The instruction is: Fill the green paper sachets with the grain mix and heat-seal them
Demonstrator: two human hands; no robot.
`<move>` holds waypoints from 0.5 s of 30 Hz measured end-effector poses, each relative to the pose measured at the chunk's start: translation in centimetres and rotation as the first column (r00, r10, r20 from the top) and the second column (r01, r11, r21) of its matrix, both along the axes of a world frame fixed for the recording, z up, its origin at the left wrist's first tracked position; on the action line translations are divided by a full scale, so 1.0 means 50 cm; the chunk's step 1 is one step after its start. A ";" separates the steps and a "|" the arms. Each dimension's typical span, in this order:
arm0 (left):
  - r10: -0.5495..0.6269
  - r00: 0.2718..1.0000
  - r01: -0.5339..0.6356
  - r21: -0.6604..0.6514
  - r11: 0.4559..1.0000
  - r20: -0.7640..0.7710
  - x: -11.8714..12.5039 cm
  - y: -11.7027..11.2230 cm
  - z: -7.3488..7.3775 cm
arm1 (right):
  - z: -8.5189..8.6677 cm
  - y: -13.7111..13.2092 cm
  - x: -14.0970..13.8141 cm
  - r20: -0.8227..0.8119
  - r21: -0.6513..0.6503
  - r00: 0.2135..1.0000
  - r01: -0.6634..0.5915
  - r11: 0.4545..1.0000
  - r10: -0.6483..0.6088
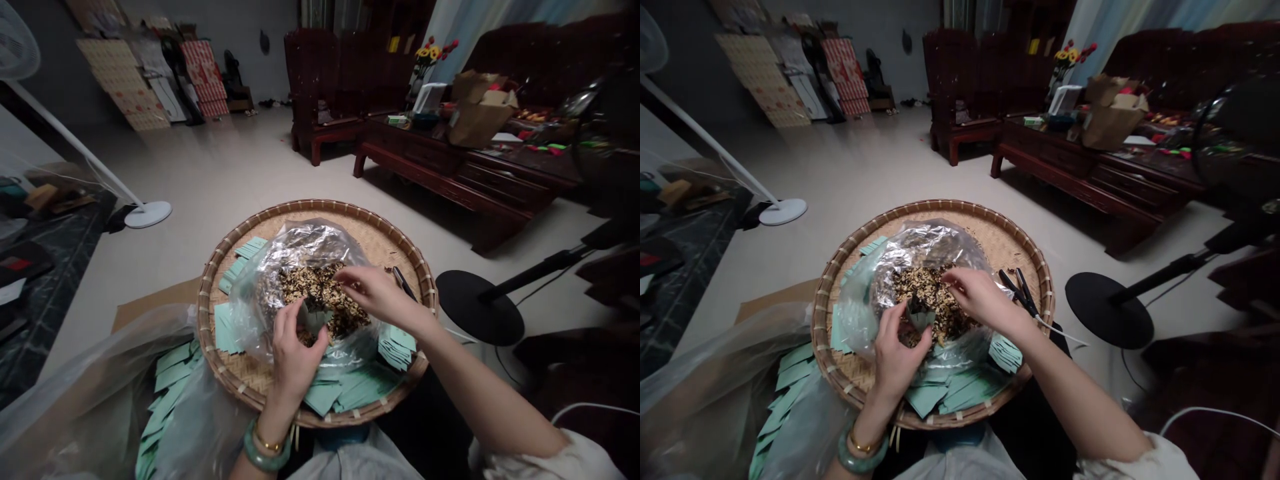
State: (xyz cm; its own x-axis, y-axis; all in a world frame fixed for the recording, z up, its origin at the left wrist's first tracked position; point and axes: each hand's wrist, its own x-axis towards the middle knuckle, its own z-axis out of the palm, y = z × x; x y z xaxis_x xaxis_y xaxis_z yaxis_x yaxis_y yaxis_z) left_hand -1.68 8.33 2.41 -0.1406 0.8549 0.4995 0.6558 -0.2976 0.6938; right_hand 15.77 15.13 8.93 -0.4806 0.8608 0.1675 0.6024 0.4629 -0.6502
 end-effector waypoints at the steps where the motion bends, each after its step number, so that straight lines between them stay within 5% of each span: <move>1: 0.003 1.000 -0.003 0.009 1.000 -0.004 -0.001 -0.001 0.000 | -0.020 0.004 0.006 0.119 -0.015 0.993 -0.011 1.000 0.012; 4: 0.003 1.000 -0.003 0.030 1.000 -0.016 -0.001 -0.002 -0.001 | -0.080 0.007 0.004 0.334 0.010 0.943 0.009 1.000 -0.011; 7: -0.001 1.000 0.001 0.034 0.999 -0.016 -0.001 -0.003 -0.001 | -0.114 0.007 -0.014 0.344 0.066 0.938 0.023 0.998 -0.044; 15: 0.013 1.000 -0.013 0.032 0.999 -0.024 -0.005 -0.005 -0.004 | -0.126 0.027 -0.032 0.323 0.061 0.945 0.036 0.997 -0.054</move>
State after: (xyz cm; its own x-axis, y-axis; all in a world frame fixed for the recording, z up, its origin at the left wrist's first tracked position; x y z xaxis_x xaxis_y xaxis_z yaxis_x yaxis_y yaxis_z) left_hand -1.91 8.10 2.21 -0.1389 0.8368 0.5295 0.6765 -0.3104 0.6679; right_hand 14.14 16.50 2.65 -0.4778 0.8767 0.0555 0.7975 0.4594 -0.3911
